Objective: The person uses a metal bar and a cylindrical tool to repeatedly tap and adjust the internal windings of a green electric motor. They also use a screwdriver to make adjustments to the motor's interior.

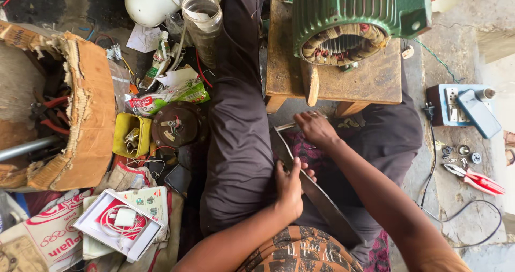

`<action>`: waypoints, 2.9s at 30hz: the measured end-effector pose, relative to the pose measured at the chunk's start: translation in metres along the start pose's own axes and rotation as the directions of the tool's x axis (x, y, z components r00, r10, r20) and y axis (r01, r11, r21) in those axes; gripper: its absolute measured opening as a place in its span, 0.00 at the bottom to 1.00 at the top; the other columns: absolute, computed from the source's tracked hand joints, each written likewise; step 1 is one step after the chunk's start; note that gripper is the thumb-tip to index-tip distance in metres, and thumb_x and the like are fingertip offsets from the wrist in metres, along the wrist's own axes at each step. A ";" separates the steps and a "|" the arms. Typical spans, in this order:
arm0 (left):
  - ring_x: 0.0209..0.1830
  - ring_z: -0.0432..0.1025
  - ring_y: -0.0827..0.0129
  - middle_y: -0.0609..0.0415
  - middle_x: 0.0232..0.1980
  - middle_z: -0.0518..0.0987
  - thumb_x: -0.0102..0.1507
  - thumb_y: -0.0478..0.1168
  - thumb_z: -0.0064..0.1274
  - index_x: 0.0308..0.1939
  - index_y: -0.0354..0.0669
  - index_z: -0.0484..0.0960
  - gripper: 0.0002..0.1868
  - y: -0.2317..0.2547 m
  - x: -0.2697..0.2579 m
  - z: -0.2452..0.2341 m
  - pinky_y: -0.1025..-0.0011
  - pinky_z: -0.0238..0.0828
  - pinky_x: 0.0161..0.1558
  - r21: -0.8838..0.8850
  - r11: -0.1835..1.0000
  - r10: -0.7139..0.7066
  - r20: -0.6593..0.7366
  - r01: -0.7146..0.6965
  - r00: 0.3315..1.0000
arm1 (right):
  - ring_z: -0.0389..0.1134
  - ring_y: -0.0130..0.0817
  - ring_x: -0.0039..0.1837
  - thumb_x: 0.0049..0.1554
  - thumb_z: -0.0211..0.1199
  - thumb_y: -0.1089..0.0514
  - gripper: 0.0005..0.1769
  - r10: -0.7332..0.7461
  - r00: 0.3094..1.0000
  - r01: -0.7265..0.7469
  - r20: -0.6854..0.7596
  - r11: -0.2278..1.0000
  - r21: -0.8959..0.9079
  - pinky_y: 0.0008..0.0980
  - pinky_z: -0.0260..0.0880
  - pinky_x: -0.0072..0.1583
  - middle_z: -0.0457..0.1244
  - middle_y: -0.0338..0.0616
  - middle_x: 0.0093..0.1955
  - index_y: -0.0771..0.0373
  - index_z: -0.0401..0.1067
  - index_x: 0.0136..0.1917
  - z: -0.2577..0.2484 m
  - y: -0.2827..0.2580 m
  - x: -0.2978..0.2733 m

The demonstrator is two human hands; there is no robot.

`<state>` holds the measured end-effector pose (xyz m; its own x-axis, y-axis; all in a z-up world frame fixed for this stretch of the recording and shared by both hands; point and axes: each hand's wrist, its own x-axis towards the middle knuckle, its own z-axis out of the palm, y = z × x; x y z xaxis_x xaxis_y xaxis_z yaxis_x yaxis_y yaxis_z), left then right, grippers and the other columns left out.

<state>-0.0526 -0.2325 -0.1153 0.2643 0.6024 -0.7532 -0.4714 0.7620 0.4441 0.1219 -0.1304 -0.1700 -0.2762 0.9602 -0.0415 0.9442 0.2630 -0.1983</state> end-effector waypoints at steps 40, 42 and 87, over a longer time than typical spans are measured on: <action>0.38 0.73 0.68 0.57 0.38 0.71 0.81 0.52 0.36 0.56 0.43 0.71 0.17 0.095 -0.024 0.140 0.61 0.72 0.45 -0.332 0.910 0.099 0.754 0.247 0.649 | 0.68 0.22 0.53 0.56 0.67 0.73 0.30 0.630 0.736 -0.129 -0.248 0.490 0.862 0.20 0.68 0.50 0.67 0.53 0.59 0.67 0.59 0.68 -0.261 -0.159 -0.101; 0.33 0.70 0.71 0.59 0.34 0.69 0.78 0.53 0.35 0.52 0.44 0.72 0.18 0.103 -0.031 0.145 0.57 0.77 0.46 -0.302 0.901 -0.005 0.710 0.311 0.704 | 0.71 0.22 0.53 0.53 0.64 0.72 0.27 0.664 0.702 -0.086 -0.257 0.438 0.895 0.20 0.72 0.51 0.68 0.49 0.56 0.65 0.58 0.63 -0.270 -0.154 -0.105; 0.31 0.64 0.78 0.64 0.35 0.67 0.82 0.54 0.31 0.54 0.49 0.66 0.15 0.096 -0.039 0.136 0.76 0.67 0.34 -0.434 0.766 0.129 0.826 0.474 0.549 | 0.74 0.39 0.51 0.66 0.59 0.76 0.17 -0.247 0.735 0.010 -0.632 0.935 -0.353 0.33 0.73 0.50 0.69 0.51 0.56 0.66 0.76 0.65 -0.281 -0.082 -0.025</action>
<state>0.0063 -0.1503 0.0233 0.7793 0.6250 0.0450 -0.6012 0.7661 -0.2272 0.1023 -0.1498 0.1225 -0.3224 0.7000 0.6373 0.9439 0.2889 0.1601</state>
